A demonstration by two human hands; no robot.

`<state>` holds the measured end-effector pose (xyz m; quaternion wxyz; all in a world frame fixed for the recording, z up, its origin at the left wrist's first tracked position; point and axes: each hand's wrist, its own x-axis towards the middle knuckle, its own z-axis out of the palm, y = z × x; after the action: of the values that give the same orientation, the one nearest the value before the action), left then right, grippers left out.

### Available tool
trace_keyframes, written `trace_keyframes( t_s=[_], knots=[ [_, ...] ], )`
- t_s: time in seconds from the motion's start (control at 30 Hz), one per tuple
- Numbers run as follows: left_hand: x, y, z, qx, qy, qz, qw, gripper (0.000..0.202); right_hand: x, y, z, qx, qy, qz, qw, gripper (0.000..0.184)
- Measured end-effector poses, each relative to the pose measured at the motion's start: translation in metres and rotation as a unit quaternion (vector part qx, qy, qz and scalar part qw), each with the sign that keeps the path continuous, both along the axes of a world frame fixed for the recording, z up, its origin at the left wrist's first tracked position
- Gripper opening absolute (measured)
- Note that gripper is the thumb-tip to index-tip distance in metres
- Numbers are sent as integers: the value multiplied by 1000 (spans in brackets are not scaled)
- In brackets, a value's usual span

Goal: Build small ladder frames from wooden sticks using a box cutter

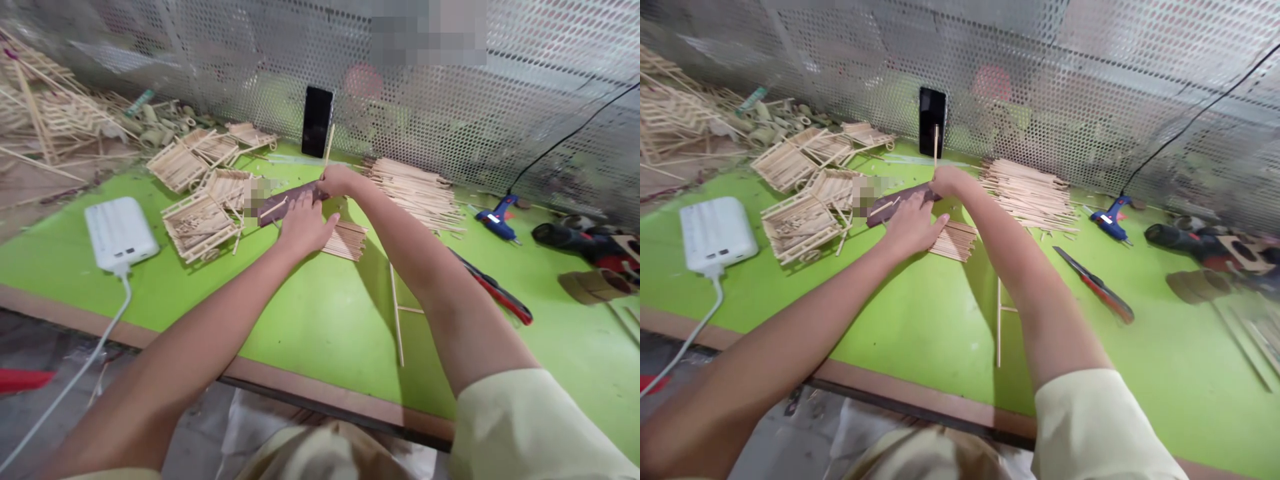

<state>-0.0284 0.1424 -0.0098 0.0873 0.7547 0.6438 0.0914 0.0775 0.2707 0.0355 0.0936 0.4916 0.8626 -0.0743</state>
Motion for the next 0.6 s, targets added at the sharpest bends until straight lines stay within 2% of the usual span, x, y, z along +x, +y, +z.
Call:
trace_keyframes(
  t_s=[0.33, 0.6],
  knots=[
    [-2, 1, 0, -13, 8, -1, 1000, 76, 0, -16, 4, 12, 12, -12, 1000, 33],
    [1, 0, 1, -33, 15, 8, 999, 79, 0, -17, 5, 18, 23, -8, 1000, 25]
  ],
)
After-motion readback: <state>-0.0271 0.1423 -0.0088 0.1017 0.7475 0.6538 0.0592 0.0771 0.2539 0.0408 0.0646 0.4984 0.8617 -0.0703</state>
